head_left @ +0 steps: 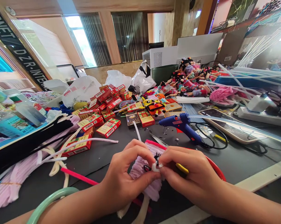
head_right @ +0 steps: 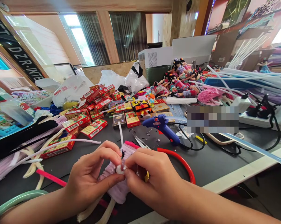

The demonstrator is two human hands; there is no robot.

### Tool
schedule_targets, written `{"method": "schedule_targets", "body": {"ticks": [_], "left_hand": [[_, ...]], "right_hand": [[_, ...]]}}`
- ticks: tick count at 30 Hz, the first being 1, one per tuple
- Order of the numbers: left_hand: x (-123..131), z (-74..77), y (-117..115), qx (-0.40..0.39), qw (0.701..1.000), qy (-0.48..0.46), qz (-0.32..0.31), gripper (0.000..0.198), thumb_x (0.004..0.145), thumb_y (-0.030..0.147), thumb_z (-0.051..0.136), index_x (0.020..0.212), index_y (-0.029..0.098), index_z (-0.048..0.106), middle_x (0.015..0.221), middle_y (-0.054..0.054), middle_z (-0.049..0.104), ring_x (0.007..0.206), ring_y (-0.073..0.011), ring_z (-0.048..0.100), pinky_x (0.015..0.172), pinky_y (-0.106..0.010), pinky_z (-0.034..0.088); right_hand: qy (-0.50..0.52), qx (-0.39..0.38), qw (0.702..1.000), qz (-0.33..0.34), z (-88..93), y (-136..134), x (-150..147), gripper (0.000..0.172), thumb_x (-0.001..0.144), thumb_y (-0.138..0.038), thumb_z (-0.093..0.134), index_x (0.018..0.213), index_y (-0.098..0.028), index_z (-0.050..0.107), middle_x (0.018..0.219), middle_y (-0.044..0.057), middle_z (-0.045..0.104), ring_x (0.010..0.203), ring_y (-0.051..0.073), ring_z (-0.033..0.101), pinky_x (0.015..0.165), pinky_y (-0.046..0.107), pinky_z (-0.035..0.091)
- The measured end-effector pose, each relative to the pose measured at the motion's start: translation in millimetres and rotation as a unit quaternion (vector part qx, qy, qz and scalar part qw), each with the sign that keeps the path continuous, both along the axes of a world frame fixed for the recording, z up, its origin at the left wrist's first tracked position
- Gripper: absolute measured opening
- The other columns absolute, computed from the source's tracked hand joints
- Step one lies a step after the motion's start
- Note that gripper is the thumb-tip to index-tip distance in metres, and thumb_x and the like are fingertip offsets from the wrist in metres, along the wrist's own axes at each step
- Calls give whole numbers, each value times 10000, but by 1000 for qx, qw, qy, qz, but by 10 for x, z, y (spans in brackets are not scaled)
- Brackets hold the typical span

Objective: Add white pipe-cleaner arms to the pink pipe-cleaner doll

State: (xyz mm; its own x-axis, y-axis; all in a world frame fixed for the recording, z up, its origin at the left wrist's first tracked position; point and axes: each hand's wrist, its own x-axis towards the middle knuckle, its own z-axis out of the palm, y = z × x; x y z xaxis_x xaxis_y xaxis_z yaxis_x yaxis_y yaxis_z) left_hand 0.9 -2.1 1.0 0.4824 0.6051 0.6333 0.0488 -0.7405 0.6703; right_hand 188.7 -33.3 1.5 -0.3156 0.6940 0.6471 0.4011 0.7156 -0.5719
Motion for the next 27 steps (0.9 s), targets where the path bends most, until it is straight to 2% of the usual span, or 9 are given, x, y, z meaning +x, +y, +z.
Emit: {"method": "schedule_targets", "body": {"ticks": [12, 19, 27], "left_hand": [[23, -4, 5, -20, 1000, -19, -2, 132, 789, 91, 754, 842, 188, 681, 785, -2, 641, 789, -130, 598, 735, -231, 507], [-1, -16, 3, -18, 1000, -20, 0, 141, 798, 70, 732, 863, 185, 685, 805, -3, 634, 792, -127, 601, 730, -235, 508], [19, -29, 18, -1, 1000, -23, -8, 126, 794, 69, 741, 842, 173, 689, 777, -9, 658, 777, -130, 600, 703, -239, 521]], "right_hand": [[17, 11, 999, -33, -31, 10, -23, 151, 816, -95, 528, 750, -199, 616, 592, -50, 613, 476, 60, 546, 461, 126, 444], [42, -32, 998, -37, -66, 12, -23, 142, 848, -102, 567, 832, -214, 653, 654, -58, 684, 544, 56, 625, 545, 98, 486], [83, -26, 995, -38, -71, 29, -36, 134, 820, -88, 587, 789, -197, 659, 651, -40, 713, 537, 65, 651, 529, 100, 504]]}}
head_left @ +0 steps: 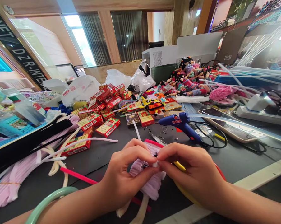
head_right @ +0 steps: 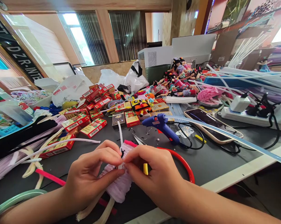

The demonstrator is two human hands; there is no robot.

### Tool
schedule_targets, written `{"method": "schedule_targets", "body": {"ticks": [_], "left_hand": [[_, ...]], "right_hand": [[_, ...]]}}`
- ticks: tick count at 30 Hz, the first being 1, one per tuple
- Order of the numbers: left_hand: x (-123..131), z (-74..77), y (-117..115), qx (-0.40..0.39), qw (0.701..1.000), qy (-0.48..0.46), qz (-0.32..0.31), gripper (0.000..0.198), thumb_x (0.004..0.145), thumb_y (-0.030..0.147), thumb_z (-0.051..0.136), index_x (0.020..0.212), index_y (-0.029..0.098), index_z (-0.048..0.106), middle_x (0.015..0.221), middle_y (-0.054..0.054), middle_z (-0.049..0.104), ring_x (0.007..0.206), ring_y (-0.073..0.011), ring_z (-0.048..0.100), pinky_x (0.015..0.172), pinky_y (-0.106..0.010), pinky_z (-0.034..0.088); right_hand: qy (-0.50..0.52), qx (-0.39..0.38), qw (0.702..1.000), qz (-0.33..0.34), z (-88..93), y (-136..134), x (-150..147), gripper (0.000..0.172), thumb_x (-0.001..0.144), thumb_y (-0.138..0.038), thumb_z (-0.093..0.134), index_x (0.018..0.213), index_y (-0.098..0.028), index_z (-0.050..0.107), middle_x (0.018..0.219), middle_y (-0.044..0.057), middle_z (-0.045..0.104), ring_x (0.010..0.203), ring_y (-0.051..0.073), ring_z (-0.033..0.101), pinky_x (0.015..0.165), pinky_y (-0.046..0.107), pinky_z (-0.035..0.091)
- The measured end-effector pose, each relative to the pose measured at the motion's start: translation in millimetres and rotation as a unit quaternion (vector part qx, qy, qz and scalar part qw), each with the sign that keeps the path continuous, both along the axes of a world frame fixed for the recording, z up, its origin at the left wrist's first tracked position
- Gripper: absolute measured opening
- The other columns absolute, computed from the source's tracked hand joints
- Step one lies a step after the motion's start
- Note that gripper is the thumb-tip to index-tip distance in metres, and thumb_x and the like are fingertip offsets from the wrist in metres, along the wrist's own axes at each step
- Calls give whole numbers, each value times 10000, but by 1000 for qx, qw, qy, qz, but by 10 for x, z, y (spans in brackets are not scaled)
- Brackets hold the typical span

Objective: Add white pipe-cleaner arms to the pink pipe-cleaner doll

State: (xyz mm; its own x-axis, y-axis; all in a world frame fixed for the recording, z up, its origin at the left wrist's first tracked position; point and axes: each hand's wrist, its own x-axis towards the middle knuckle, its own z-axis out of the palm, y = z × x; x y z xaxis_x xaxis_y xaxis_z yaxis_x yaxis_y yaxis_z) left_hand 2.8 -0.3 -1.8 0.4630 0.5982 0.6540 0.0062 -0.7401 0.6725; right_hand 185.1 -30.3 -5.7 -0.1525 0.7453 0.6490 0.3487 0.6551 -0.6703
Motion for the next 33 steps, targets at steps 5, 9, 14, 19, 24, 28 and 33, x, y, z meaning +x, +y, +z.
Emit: {"method": "schedule_targets", "body": {"ticks": [5, 9, 14, 19, 24, 28, 33], "left_hand": [[10, 14, 11, 39, 999, 4, 0, 129, 791, 44, 737, 828, 160, 697, 730, -16, 705, 780, -142, 601, 737, -263, 530], [13, 34, 11, 51, 999, 5, 3, 109, 788, 53, 748, 824, 147, 704, 742, -28, 729, 769, -140, 608, 741, -268, 531], [16, 38, 6, 50, 999, 9, 3, 109, 785, 42, 745, 812, 142, 710, 733, -30, 735, 761, -137, 611, 741, -263, 532], [16, 39, 5, 47, 999, 6, 6, 108, 783, 54, 749, 816, 149, 709, 725, -25, 727, 757, -139, 605, 722, -258, 533], [6, 44, 14, 55, 998, 12, 10, 105, 787, 78, 755, 859, 152, 736, 719, -35, 733, 738, -150, 607, 696, -273, 536], [11, 61, 18, 70, 997, 18, 14, 119, 791, 88, 752, 879, 169, 757, 736, -51, 754, 717, -171, 620, 688, -315, 546], [25, 77, 20, 84, 996, 23, 11, 122, 791, 82, 753, 865, 178, 769, 739, -52, 758, 709, -172, 627, 679, -315, 553]], "right_hand": [[6, 20, 1000, 8, -12, 2, 20, 136, 811, -75, 630, 781, -194, 689, 699, -32, 747, 590, 63, 684, 586, 93, 514], [8, 11, 1000, 23, -21, 0, 29, 137, 827, -80, 624, 789, -193, 690, 721, -17, 751, 612, 79, 691, 594, 121, 522], [-7, 8, 1000, 17, -28, -3, 35, 141, 837, -89, 600, 791, -194, 682, 704, -15, 738, 584, 87, 673, 562, 142, 512], [-17, 9, 1000, 9, -27, 1, 28, 142, 841, -102, 582, 777, -193, 670, 692, -11, 734, 579, 90, 670, 546, 140, 509], [14, -23, 999, 21, -22, -5, 15, 124, 812, -103, 579, 749, -193, 636, 676, -15, 721, 569, 86, 665, 534, 135, 517], [32, -48, 998, 25, -10, -5, 20, 112, 793, -114, 582, 736, -200, 627, 677, -6, 725, 568, 103, 675, 535, 164, 537], [39, -58, 997, 35, -12, -2, 21, 127, 783, -115, 585, 706, -209, 624, 694, 2, 734, 594, 117, 678, 549, 186, 541]]}}
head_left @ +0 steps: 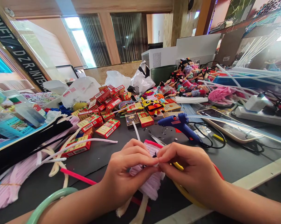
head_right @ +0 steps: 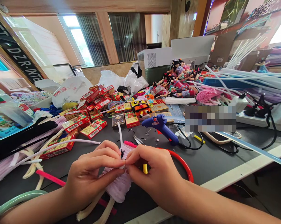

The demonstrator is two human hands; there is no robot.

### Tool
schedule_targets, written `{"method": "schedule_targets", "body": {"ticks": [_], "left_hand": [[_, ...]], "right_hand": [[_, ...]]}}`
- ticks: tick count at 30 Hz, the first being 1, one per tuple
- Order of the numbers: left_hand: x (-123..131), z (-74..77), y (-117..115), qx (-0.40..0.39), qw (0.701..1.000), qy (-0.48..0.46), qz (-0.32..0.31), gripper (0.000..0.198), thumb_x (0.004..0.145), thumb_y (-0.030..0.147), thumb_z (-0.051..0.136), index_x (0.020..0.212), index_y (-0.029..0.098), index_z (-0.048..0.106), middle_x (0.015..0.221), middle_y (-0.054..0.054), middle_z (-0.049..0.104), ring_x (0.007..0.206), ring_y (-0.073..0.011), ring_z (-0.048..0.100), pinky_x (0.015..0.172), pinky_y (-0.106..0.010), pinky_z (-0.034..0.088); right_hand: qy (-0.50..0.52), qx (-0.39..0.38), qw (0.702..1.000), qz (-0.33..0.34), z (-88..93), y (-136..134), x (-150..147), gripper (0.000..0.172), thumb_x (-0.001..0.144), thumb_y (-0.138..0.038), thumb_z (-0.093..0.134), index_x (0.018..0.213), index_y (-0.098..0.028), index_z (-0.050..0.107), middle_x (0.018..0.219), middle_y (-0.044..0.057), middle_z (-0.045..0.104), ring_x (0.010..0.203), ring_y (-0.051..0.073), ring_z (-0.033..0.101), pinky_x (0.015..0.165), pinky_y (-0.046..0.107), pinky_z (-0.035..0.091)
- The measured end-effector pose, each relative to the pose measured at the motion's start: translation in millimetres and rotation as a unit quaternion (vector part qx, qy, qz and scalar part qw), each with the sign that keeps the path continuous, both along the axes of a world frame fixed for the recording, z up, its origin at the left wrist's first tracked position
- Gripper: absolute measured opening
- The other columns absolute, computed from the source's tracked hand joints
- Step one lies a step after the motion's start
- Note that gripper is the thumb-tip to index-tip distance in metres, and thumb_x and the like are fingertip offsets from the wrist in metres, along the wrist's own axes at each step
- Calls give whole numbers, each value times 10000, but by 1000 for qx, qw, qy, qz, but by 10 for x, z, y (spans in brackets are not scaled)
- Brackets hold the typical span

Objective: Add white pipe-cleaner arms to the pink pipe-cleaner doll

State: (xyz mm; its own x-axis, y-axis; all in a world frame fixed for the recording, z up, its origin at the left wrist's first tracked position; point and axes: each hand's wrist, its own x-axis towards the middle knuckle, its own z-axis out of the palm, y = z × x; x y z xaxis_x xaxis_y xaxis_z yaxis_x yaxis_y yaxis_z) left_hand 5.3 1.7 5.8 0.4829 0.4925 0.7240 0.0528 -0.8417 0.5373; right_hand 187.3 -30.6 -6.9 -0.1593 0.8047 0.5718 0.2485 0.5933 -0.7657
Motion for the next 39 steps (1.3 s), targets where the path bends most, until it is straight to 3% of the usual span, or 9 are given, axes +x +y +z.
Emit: {"method": "schedule_targets", "body": {"ticks": [26, 31, 39], "left_hand": [[-29, 2, 9, 15, 1000, 5, -6, 104, 838, 104, 709, 862, 194, 755, 729, -50, 742, 710, -177, 628, 674, -322, 549], [-35, 3, 5, 20, 1000, 11, -10, 114, 841, 84, 696, 853, 184, 747, 705, -39, 718, 705, -167, 607, 678, -309, 547], [-25, 21, -3, 19, 1000, 8, -15, 102, 855, 111, 691, 857, 194, 750, 696, -33, 702, 707, -165, 600, 666, -295, 544]], "right_hand": [[64, -77, 994, 33, 26, 0, -5, 98, 787, -150, 675, 723, -213, 713, 660, -9, 746, 551, 119, 682, 522, 189, 548], [106, -132, 982, 78, 29, 8, -8, 72, 779, -154, 691, 728, -203, 674, 572, -43, 673, 502, 95, 649, 504, 166, 535], [144, -185, 965, 121, 16, 26, -25, 69, 787, -179, 713, 781, -214, 654, 592, -45, 672, 528, 115, 676, 525, 183, 570]]}}
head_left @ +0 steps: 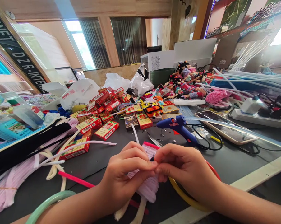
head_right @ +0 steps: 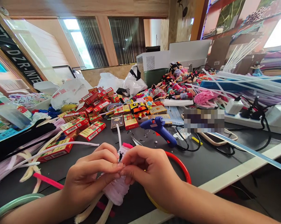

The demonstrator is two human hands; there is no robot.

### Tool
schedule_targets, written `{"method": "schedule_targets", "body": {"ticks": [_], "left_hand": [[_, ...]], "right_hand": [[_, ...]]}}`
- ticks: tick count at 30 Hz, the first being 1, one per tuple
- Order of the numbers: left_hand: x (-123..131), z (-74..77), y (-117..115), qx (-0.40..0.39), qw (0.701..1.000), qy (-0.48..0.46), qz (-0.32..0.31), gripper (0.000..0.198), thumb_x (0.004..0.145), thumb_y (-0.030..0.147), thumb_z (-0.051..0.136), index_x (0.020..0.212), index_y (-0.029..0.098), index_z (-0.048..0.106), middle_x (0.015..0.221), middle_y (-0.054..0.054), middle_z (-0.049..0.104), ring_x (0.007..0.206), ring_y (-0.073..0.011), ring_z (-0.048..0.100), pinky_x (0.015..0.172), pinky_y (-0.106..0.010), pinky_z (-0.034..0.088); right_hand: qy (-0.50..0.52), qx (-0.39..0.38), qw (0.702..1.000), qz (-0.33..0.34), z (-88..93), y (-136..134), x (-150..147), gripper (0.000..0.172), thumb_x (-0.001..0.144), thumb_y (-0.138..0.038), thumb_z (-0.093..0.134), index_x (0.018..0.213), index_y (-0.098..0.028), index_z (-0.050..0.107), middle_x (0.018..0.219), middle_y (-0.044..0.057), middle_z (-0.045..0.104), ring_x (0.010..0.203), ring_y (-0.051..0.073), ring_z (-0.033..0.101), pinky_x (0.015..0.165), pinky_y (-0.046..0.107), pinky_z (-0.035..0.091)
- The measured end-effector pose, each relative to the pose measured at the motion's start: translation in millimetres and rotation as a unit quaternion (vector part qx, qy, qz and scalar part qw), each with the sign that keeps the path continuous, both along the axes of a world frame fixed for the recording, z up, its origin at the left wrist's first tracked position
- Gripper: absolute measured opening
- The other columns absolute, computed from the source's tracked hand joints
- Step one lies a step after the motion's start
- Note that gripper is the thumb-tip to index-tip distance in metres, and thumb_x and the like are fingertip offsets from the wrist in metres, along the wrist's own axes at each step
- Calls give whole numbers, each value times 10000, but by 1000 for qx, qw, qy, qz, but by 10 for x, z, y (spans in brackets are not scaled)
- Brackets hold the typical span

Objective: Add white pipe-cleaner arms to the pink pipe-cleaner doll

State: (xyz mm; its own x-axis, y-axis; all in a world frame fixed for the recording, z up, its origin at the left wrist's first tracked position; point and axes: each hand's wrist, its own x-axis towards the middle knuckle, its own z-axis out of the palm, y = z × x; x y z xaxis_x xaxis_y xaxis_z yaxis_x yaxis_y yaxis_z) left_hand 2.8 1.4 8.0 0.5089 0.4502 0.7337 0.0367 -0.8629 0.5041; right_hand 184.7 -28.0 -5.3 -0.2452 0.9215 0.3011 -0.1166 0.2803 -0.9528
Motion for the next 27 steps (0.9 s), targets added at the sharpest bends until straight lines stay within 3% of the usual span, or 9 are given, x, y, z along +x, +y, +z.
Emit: {"method": "schedule_targets", "body": {"ticks": [9, 18, 22, 27], "left_hand": [[-30, -14, 24, -3, 1000, 17, -13, 80, 852, 123, 693, 862, 191, 732, 711, -33, 664, 739, -172, 601, 682, -301, 543], [-26, -9, 13, -1, 1000, 20, -14, 106, 849, 103, 692, 884, 196, 729, 715, -27, 633, 742, -166, 585, 679, -292, 526], [-31, -23, 16, -7, 1000, 12, -9, 84, 853, 123, 699, 866, 191, 747, 704, -22, 616, 736, -156, 577, 685, -283, 515], [-48, -47, 37, -33, 999, 4, -9, 84, 877, 195, 690, 891, 220, 769, 719, -21, 603, 739, -156, 574, 675, -281, 509]], "right_hand": [[4, -10, 1000, 24, -3, 13, 0, 70, 773, -149, 701, 762, -216, 719, 596, -44, 667, 512, 95, 627, 521, 172, 543], [-19, -34, 998, 54, 29, 12, -9, 54, 781, -163, 656, 751, -205, 673, 582, -69, 571, 504, 64, 515, 512, 158, 458], [-41, -43, 995, 79, 36, 6, 1, 75, 829, -229, 632, 766, -197, 657, 572, -65, 546, 503, 69, 504, 520, 172, 446], [-36, -59, 993, 93, 26, 12, 3, 276, 853, -444, 670, 775, -183, 628, 573, -52, 537, 501, 76, 497, 518, 190, 439]]}}
